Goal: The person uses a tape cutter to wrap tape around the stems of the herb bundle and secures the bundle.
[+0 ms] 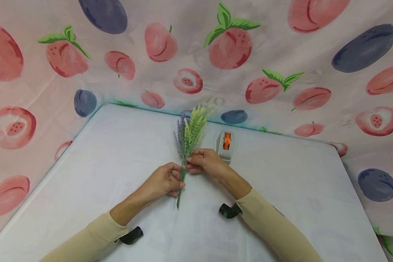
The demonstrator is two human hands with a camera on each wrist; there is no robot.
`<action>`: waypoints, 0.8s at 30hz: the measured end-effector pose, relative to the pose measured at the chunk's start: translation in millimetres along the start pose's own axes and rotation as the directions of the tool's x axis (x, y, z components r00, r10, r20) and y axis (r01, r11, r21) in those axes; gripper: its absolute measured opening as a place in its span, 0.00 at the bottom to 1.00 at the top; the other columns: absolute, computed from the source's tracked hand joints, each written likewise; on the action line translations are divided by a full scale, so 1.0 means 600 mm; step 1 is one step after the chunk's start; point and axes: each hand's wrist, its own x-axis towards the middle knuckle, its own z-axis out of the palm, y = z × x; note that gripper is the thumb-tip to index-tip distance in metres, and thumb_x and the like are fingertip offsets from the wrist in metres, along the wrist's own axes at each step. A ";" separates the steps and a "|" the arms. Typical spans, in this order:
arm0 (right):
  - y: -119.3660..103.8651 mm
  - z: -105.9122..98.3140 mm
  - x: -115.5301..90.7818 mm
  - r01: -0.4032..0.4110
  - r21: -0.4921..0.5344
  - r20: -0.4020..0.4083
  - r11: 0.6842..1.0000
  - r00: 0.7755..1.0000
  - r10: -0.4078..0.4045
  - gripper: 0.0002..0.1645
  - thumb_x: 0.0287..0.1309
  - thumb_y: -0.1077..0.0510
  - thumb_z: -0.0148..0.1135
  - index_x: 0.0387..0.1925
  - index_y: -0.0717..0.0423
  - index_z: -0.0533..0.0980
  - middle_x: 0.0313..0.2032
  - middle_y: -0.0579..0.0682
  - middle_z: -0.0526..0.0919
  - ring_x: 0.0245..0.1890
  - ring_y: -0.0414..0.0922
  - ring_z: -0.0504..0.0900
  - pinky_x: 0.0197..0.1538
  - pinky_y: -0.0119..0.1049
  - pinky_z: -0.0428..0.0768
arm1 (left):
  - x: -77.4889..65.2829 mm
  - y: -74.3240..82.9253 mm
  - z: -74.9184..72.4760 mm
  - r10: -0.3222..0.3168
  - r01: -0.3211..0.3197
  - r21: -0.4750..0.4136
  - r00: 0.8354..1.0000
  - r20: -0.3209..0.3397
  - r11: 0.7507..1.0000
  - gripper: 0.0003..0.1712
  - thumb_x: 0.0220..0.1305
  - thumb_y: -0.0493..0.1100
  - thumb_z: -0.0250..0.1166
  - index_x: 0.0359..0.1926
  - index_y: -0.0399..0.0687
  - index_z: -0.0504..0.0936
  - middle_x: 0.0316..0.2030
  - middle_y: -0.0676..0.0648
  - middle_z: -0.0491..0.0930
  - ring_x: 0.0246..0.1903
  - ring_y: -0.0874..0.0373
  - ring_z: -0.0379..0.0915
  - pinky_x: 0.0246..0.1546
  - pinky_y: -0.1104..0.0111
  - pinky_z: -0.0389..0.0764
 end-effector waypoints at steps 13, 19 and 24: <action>0.005 -0.005 -0.005 -0.039 0.035 -0.034 0.999 0.999 0.040 0.32 0.73 0.68 0.52 0.73 0.73 0.57 0.59 0.71 0.78 0.42 0.44 0.89 0.50 0.35 0.85 | 0.017 0.001 0.000 -0.057 0.063 0.099 0.997 -0.057 0.993 0.26 0.61 0.28 0.70 0.58 0.30 0.71 0.36 0.43 0.75 0.26 0.57 0.77 0.30 0.62 0.86; 0.002 -0.010 -0.008 -0.056 0.035 -0.026 0.998 0.998 0.057 0.31 0.74 0.68 0.52 0.74 0.70 0.58 0.59 0.69 0.78 0.47 0.48 0.89 0.50 0.36 0.85 | 0.017 0.005 -0.004 -0.055 0.058 0.118 0.998 -0.029 0.991 0.30 0.61 0.29 0.69 0.63 0.29 0.70 0.37 0.43 0.75 0.28 0.56 0.78 0.30 0.62 0.86; 0.004 -0.016 -0.008 -0.049 0.018 -0.014 0.999 0.999 0.049 0.31 0.74 0.67 0.51 0.74 0.69 0.58 0.59 0.69 0.79 0.48 0.49 0.88 0.51 0.37 0.85 | 0.015 0.011 -0.004 -0.084 0.083 0.114 0.996 0.006 0.990 0.30 0.65 0.32 0.68 0.66 0.29 0.70 0.40 0.42 0.76 0.34 0.54 0.80 0.35 0.61 0.86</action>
